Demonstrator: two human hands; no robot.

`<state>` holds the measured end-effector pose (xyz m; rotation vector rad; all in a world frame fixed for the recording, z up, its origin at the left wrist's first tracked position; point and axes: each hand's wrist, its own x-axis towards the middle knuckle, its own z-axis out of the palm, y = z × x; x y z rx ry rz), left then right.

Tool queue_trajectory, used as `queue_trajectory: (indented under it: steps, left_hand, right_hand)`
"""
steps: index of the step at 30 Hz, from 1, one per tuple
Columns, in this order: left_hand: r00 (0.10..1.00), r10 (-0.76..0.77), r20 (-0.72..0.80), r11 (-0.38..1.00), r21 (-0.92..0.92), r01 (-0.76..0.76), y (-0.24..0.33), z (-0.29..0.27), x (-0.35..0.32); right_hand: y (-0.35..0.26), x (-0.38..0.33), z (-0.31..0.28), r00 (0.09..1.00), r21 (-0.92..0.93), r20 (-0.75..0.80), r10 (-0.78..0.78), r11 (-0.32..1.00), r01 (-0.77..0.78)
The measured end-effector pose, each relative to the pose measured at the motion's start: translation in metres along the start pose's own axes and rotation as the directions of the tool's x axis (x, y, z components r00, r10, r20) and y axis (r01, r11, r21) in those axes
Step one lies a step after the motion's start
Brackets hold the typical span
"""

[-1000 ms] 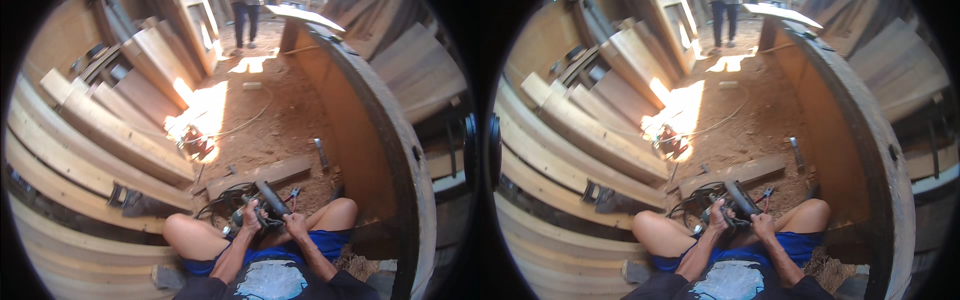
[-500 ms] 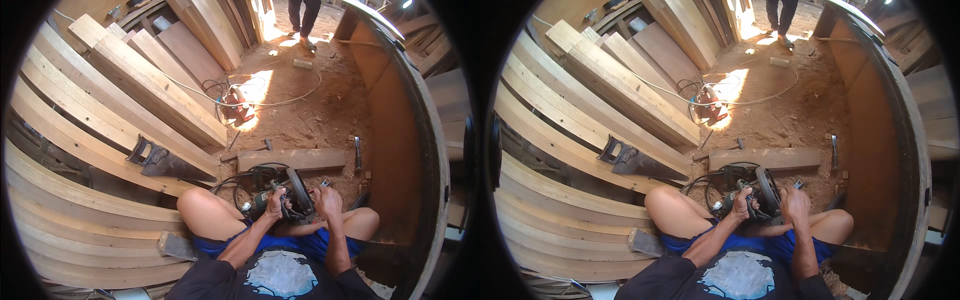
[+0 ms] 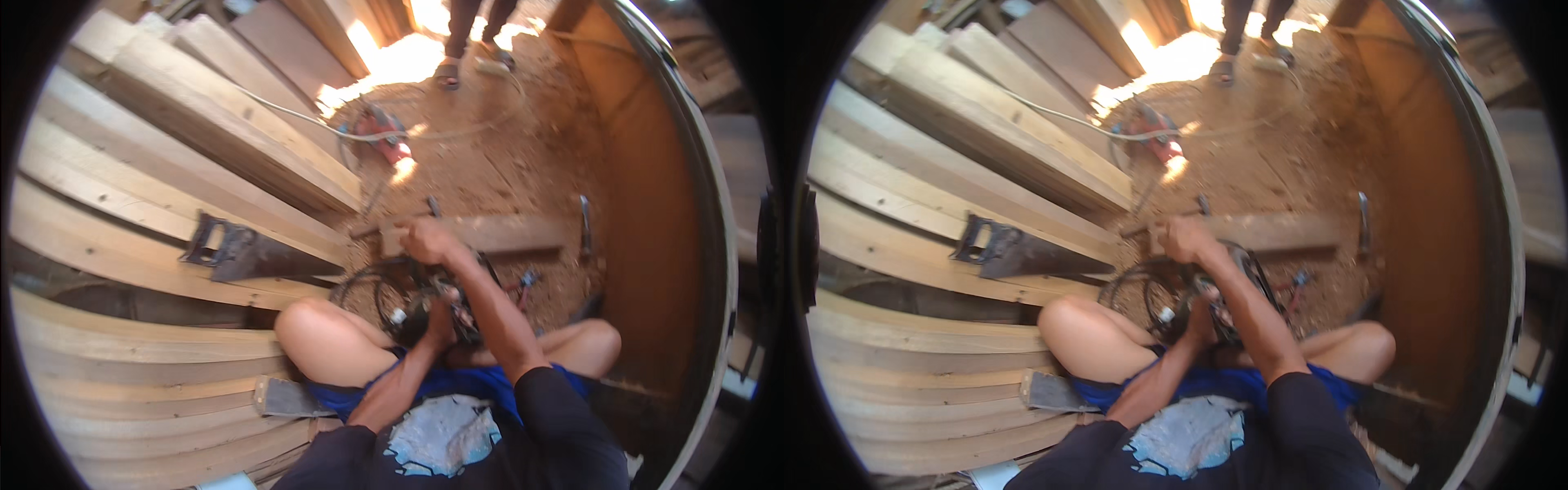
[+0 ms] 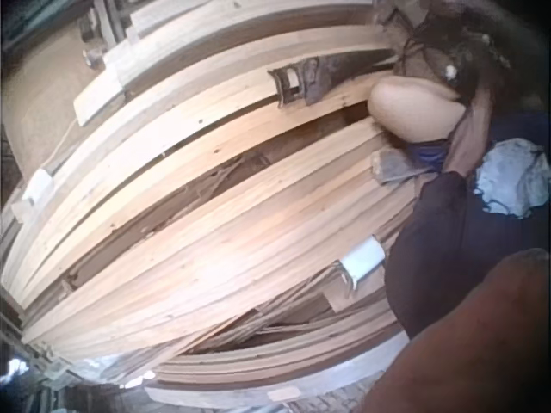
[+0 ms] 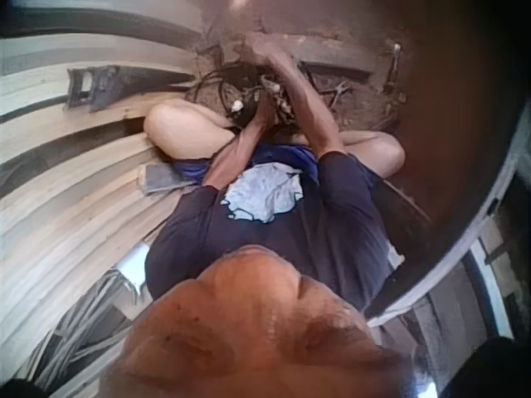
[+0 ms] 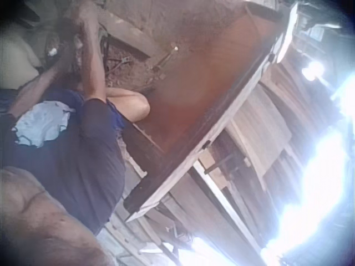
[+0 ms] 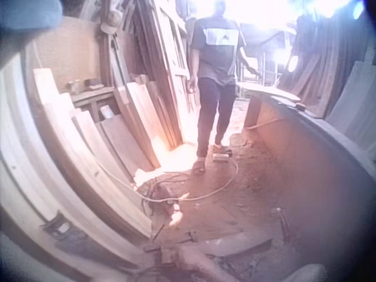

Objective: The person disassembles the housing of a circular saw, using a screwdriver to remove screws and pliers to disconnect internal wiring.

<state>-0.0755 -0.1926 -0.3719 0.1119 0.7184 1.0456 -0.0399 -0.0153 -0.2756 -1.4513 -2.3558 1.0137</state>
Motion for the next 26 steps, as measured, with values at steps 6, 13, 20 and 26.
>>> queue_trajectory:
  steps: [6, 13, 20, 26]
  left_hand:
    - [0.985, -0.059, -0.160, 0.991, -0.126, 0.039, 0.017, 0.023, -0.006]
    - [0.993, -0.094, -0.071, 0.983, -0.163, 0.081, 0.012, 0.014, 0.002]
    - [0.988, -0.104, -0.111, 0.985, -0.150, 0.086, 0.008, 0.013, 0.002]
    - [0.989, -0.081, -0.121, 0.988, -0.139, 0.064, 0.010, 0.007, 0.003]
  right_hand:
    - [0.014, -0.169, -0.072, 0.866, 0.113, -0.385, 0.319, 0.948, -0.299]
    - [0.022, -0.272, 0.001, 0.785, 0.038, -0.449, 0.426, 0.887, -0.460]
    - [0.020, -0.276, 0.027, 0.675, 0.034, -0.453, 0.582, 0.768, -0.640]
    - [0.032, -0.273, 0.051, 0.649, 0.163, -0.505, 0.569, 0.801, -0.575]
